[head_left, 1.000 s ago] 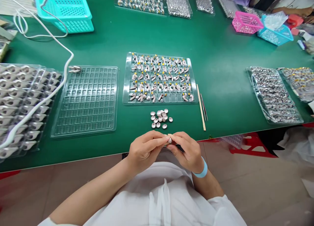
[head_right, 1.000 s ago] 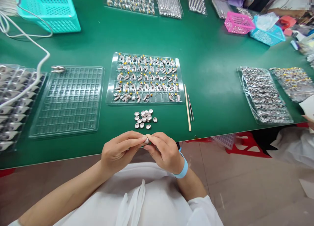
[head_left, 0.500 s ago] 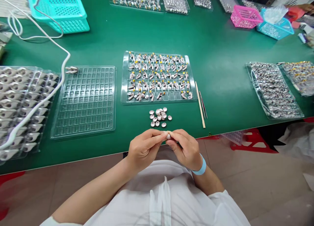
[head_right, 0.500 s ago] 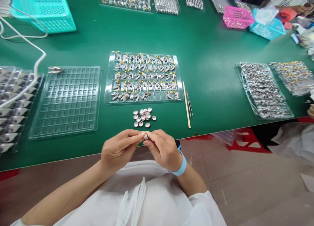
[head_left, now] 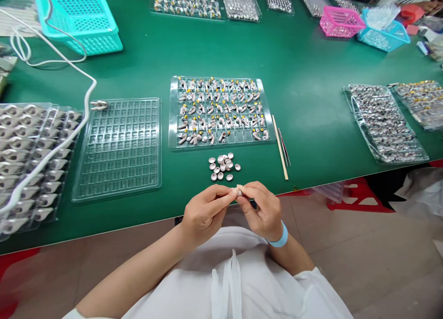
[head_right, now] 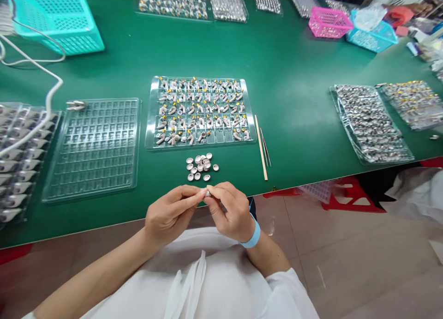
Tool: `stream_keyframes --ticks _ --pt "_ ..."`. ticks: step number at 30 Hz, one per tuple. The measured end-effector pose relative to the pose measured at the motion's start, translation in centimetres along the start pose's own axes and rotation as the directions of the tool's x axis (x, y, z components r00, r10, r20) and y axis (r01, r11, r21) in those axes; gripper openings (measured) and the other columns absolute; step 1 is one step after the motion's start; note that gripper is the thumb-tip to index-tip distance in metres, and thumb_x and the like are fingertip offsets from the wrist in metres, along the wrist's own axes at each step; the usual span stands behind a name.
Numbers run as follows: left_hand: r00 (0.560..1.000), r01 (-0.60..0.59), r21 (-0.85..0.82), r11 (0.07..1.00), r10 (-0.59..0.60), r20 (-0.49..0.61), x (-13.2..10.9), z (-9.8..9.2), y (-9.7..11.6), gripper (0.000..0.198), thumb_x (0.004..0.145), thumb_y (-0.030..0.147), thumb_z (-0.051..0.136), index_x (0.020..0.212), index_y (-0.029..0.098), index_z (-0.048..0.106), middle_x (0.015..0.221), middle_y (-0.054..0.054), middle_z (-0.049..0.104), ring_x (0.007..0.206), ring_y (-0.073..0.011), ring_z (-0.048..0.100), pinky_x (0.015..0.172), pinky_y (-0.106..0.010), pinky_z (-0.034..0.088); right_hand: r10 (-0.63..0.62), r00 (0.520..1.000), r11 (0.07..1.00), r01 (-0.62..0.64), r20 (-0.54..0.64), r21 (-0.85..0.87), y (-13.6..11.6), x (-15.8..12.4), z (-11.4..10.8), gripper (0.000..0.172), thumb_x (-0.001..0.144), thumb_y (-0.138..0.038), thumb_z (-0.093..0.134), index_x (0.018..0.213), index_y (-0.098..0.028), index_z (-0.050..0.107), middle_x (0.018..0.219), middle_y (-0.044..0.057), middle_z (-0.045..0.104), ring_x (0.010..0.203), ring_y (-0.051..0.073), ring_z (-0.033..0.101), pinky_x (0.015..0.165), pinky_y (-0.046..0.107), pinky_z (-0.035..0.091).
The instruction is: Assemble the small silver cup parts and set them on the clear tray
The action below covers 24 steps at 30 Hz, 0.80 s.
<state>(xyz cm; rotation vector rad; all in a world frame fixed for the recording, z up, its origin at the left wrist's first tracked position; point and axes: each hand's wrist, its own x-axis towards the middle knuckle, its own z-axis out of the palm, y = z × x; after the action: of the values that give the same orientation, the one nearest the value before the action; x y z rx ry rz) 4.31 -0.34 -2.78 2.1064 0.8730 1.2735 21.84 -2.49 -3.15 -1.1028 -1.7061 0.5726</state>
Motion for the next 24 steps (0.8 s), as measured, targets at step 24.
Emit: stream_keyframes --ticks 24 --pt "0.999 0.043 -0.089 0.995 -0.046 -0.027 -0.7 0.1 1.1 0.05 0.084 -0.008 0.06 0.123 0.022 0.068 0.097 -0.006 0.071 0.085 -0.0123 0.07 0.074 -0.019 0.058 -0.044 0.999 0.995 0.041 0.025 0.096 -0.5 -0.2 -0.4 0.028 0.092 -0.013 0.058 0.119 -0.017 0.062 0.097 0.011 0.069 0.084 0.018 0.065 0.071 0.032 0.059"
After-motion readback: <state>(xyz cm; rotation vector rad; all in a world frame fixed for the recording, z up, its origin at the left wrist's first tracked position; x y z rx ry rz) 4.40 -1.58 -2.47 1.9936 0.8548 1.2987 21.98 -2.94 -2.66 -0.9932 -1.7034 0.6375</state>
